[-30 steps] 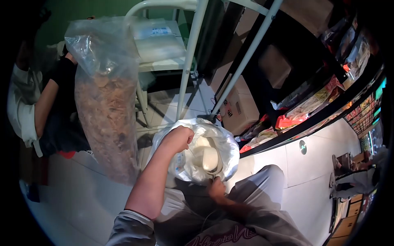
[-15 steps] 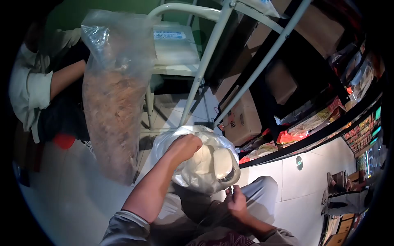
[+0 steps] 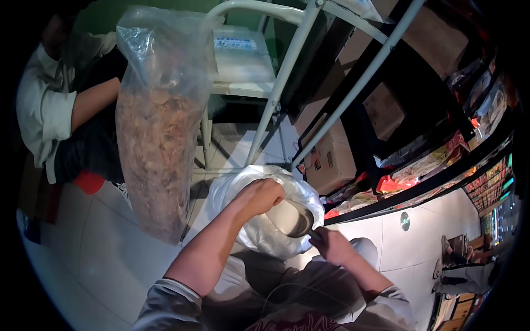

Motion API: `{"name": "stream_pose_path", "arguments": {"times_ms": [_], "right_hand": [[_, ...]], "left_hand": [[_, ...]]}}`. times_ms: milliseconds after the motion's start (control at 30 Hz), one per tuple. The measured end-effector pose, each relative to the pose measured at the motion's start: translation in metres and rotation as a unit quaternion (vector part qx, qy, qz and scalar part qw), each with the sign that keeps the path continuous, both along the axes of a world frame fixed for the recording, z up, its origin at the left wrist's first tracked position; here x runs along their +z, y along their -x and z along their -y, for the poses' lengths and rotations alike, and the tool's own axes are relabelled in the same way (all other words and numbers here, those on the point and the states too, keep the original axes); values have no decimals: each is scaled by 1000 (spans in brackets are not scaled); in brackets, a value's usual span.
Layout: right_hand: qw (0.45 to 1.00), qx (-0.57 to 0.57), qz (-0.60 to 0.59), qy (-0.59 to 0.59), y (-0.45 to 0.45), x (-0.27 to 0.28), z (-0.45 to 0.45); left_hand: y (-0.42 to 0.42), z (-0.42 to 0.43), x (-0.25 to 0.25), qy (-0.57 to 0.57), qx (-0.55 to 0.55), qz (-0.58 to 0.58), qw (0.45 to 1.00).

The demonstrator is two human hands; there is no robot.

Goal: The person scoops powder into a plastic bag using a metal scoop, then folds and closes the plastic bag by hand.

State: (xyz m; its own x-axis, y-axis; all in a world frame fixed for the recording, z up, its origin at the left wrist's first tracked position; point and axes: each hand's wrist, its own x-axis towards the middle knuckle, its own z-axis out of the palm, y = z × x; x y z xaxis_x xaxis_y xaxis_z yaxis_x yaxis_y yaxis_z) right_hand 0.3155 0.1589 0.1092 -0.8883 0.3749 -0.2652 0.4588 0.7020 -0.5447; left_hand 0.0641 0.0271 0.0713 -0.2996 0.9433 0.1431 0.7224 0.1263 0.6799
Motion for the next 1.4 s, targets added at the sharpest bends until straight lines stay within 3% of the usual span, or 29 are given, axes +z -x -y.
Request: {"name": "stream_pose_path", "arguments": {"times_ms": [133,267,367,433,633,733,833,900,1000,1133,1233,1300,1333,1367,1400], "right_hand": [[986,118,61,-100,28,19,-27],[959,147,137,-198,62,41,-24],[944,164,134,-253,76,51,-20],[941,153,162,-253,86,62,-15],[935,143,189,-265,101,96,-15],[937,99,227,-248,94,120,-16],[971,1,163,-175,61,127,-22],[970,-60,175,-158,45,116,-19],[969,-14,204,-140,25,49,-45],[966,-10,257,4,35,-19,-41],[943,-91,310,86,40,-82,-35],[940,-30,324,106,40,-110,-36],[957,47,264,113,38,-111,-35],[945,18,323,53,44,-129,-32],[939,72,336,29,58,-124,-23]], "left_hand": [[-4,4,20,31,-11,23,999],[-7,1,7,18,29,16,999],[-7,-2,4,-72,29,-40,996],[-7,0,13,-4,54,-29,998],[-3,-2,6,-28,87,-72,993],[1,2,15,-9,104,-44,994],[9,4,14,30,125,-73,989],[12,7,21,41,137,-50,988],[16,9,24,45,153,-23,987],[18,11,29,45,176,43,982],[22,8,17,29,197,23,980],[26,0,4,17,184,-18,983],[27,1,0,14,174,-49,983],[27,1,2,-3,175,-61,983],[25,2,1,-15,175,-69,982]]}}
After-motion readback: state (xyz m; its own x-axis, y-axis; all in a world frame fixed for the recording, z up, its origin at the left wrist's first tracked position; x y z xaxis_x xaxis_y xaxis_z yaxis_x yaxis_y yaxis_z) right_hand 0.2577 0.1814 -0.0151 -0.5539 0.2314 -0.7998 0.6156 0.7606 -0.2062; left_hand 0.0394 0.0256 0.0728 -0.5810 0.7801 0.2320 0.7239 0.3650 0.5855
